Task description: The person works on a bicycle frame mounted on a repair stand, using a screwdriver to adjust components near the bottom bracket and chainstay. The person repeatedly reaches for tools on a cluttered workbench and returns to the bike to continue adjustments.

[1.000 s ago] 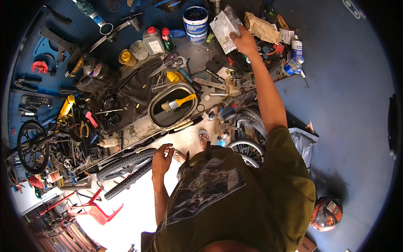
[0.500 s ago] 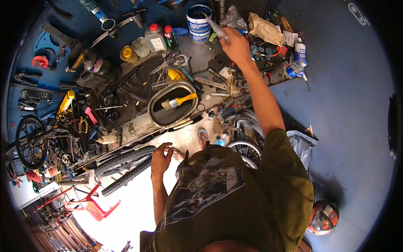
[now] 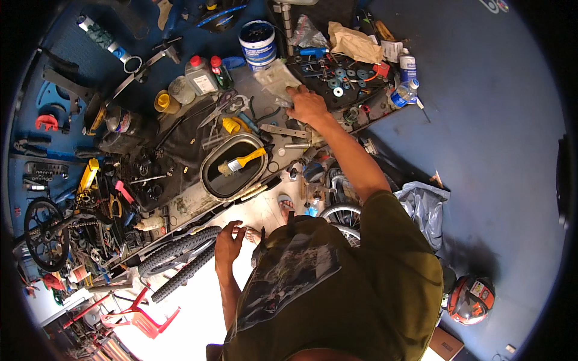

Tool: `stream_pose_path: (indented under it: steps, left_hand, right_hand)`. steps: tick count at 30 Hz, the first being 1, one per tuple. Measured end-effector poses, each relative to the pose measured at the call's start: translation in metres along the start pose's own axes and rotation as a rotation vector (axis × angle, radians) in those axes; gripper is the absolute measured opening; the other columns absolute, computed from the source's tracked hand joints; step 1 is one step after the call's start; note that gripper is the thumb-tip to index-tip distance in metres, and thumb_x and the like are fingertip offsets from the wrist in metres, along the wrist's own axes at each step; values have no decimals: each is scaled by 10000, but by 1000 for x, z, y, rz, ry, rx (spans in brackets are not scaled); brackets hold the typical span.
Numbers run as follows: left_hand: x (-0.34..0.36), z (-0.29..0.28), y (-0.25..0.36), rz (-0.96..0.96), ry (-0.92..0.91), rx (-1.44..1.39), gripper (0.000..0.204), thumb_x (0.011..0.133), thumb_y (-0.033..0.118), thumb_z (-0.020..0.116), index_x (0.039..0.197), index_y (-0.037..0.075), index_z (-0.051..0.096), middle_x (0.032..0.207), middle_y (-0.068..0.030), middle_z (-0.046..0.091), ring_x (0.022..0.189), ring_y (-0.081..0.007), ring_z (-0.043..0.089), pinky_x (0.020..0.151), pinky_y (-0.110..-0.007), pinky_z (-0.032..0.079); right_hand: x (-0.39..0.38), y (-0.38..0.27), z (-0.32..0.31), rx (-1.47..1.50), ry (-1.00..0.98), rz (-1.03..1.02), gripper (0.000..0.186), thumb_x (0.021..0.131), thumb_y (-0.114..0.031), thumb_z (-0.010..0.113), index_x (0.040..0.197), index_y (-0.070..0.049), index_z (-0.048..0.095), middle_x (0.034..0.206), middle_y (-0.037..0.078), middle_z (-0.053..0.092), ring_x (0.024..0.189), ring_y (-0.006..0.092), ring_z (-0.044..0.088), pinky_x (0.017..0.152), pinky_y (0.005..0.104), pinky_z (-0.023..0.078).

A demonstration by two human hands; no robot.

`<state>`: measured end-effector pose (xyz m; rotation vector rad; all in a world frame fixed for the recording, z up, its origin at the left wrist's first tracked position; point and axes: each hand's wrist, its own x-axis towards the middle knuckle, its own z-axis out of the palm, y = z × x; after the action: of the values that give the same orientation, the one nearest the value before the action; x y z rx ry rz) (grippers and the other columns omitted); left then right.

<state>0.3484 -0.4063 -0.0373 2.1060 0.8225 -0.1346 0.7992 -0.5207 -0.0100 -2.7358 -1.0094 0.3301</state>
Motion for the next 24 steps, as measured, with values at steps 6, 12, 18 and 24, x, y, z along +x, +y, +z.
stream_pose_path:
  steps: [6,12,18,24]
  left_hand:
    - [9,-4,10,16,-29,-6,314,955,222,709,1195,20,694,1043,-220,752,989,-343,742,824,-428,570]
    - [13,-5,13,26,-35,14,315,952,217,710,1196,17,694,1039,-223,754,981,-342,745,820,-427,573]
    - [7,-5,5,-7,-37,32,313,953,236,709,1191,33,701,1042,-222,753,989,-344,745,820,-428,573]
    - [10,-3,11,14,-17,59,319,953,253,709,1190,40,699,1049,-210,753,985,-349,742,814,-428,574]
  right_hand:
    - [-20,-6,-26,113,169,-59,495,867,-314,661,1304,-89,604,1147,237,693,1010,420,712,893,530,571]
    - [-50,-6,-86,286,323,-52,488,841,-358,660,1270,-126,635,1007,202,744,936,413,722,822,532,571]
    - [-37,40,-150,219,1122,-21,515,846,-298,748,1317,-120,639,1085,189,726,973,407,690,820,516,555]
    - [3,103,-152,31,1352,-88,573,818,-180,768,1368,-128,615,1279,208,632,1152,431,565,1005,507,447]
